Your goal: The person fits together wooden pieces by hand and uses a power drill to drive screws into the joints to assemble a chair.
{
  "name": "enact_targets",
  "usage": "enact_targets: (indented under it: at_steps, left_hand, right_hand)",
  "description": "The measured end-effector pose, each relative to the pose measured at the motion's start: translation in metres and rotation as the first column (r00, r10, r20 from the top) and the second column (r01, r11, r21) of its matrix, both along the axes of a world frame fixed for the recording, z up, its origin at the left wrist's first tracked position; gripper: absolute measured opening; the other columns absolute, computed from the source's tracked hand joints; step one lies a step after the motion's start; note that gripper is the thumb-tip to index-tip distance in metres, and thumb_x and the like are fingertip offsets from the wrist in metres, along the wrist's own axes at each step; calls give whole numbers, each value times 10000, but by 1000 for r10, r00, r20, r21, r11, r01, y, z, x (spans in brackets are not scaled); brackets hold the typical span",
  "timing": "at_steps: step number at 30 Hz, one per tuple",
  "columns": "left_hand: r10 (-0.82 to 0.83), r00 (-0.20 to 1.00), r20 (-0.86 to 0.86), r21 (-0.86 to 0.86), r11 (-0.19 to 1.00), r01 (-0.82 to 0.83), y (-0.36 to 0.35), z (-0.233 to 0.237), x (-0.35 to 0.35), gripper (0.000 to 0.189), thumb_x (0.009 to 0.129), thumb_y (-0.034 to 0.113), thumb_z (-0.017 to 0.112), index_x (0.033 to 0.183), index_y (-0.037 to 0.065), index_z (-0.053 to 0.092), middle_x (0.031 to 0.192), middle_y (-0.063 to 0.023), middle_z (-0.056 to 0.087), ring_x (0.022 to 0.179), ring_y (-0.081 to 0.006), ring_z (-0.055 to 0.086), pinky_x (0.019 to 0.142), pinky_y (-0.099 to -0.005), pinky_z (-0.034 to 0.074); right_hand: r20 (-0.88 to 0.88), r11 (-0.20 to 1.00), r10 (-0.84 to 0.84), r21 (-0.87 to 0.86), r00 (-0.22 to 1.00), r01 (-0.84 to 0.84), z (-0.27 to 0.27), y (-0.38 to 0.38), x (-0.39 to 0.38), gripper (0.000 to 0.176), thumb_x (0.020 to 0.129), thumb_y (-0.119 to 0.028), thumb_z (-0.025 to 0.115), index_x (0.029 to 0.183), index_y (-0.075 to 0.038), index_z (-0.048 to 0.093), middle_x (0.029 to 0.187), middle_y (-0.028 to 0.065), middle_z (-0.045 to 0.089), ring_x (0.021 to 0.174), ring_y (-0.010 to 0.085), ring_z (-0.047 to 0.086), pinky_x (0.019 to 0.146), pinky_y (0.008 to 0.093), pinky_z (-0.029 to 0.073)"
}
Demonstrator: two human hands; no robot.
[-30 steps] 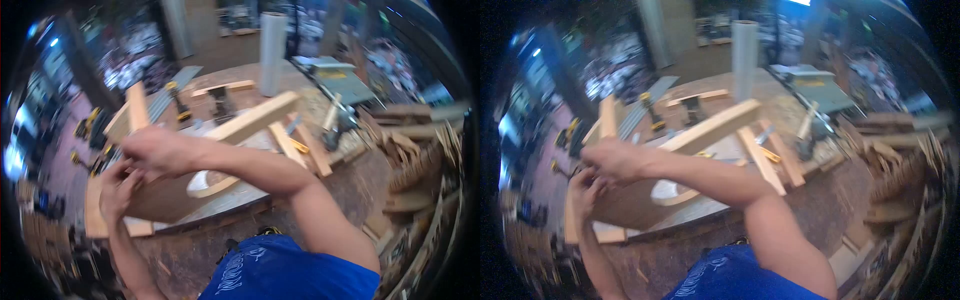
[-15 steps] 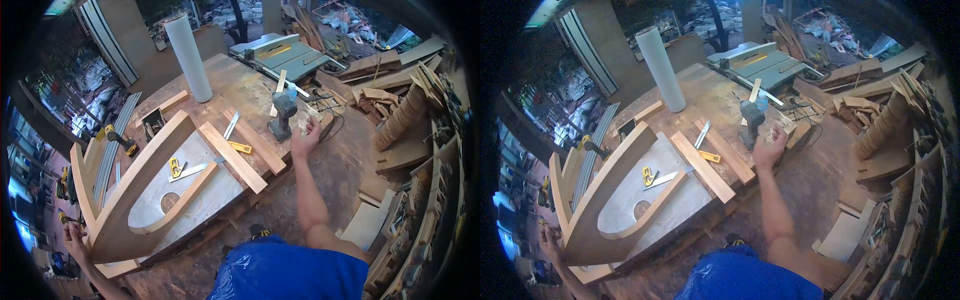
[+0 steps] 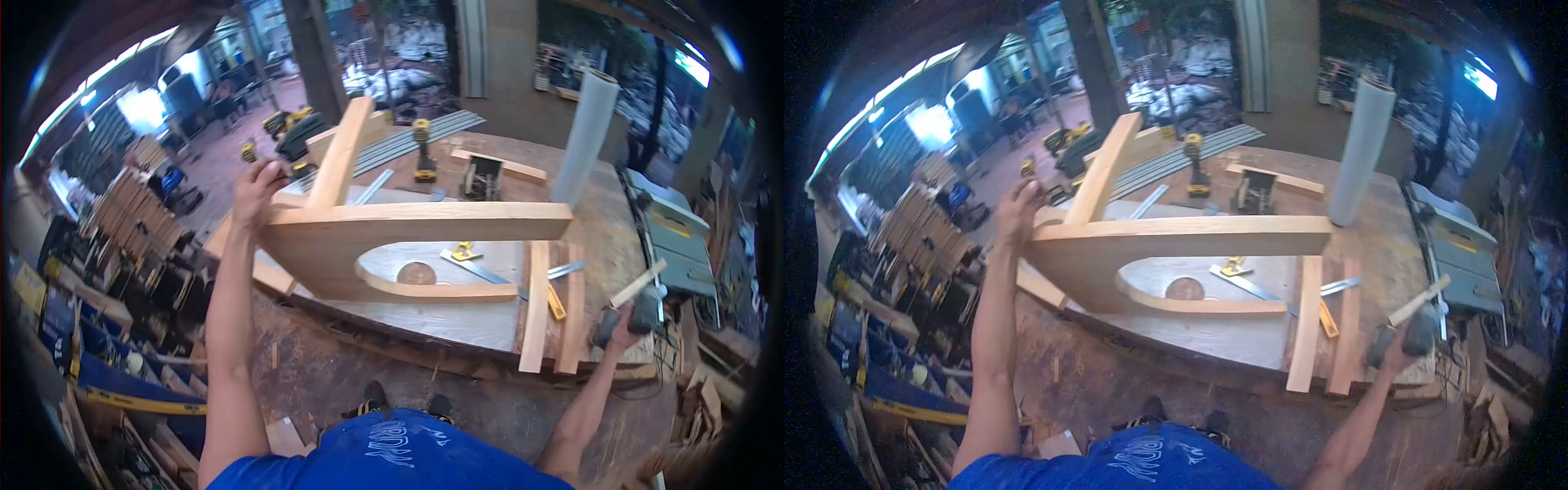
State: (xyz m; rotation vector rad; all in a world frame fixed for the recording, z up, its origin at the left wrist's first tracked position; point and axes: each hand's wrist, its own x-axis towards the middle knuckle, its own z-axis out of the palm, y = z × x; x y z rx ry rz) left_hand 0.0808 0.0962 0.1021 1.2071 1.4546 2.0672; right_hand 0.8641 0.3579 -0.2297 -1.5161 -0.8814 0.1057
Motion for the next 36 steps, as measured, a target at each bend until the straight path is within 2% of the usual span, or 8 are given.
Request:
enact_targets:
  at_steps: [6,8,10,12,15,17,22,36]
  left_hand:
    - [-202,976,76,119,974,192,-4,-4,-7,193,998,123,670,1156,11,673,1023,-77,711,856,-174,684,799,-326,573]
    - [-303,950,71,122,948,293,-4,-7,-13,197,1001,127,661,1165,17,671,1025,-77,716,888,-179,684,816,-358,574]
    - [-409,911,51,117,909,401,-3,-5,-18,205,999,127,660,1174,21,673,1030,-88,724,909,-194,696,836,-368,582]
    - [-461,885,69,85,886,456,-4,-6,-17,205,997,117,657,1173,12,670,1034,-97,727,929,-205,705,858,-374,583]
    - [-528,843,102,87,849,522,-4,0,-14,192,996,120,662,1145,-1,677,1002,-99,739,908,-198,717,868,-359,585]
    - [-574,808,133,103,819,565,-5,2,-12,187,994,119,664,1128,-11,680,990,-104,744,894,-195,720,873,-350,585]
    - [-691,699,186,115,721,683,-6,5,-17,219,985,101,667,1146,-46,657,1010,-132,732,900,-207,718,870,-346,583]
    - [-706,683,187,61,702,709,-1,5,-20,248,1014,166,635,1177,-20,649,996,-118,724,934,-208,693,893,-371,550]
  right_hand:
    - [260,949,265,101,929,-298,188,-185,-85,379,963,-273,717,1239,-16,676,1044,63,687,940,187,629,854,364,503]
    - [699,957,197,15,687,-289,203,-224,-110,362,980,-260,691,1275,-53,667,1026,46,676,945,177,624,849,362,498]
    - [465,837,541,-381,701,-393,268,-270,-202,445,983,-396,634,1248,-42,682,1009,83,700,883,192,664,782,362,526]
    - [-98,395,707,-767,700,-505,315,-304,-301,567,985,-532,577,1220,-30,696,992,119,724,822,207,704,715,362,554]
    - [-343,218,882,-313,324,-925,251,-326,-391,467,922,-308,708,1290,-25,659,1069,91,733,888,159,702,778,319,570]
    - [-246,219,943,-48,224,-975,218,-325,-459,504,879,-158,795,1337,-22,635,1120,71,739,932,127,702,820,291,581]
    - [622,473,698,-29,354,-881,245,-329,-545,328,813,-112,802,1121,-51,708,988,97,742,847,236,722,758,353,574]
    - [535,553,665,117,521,-825,239,-337,-576,276,848,-139,801,1084,-42,695,968,125,716,882,298,706,758,415,547]
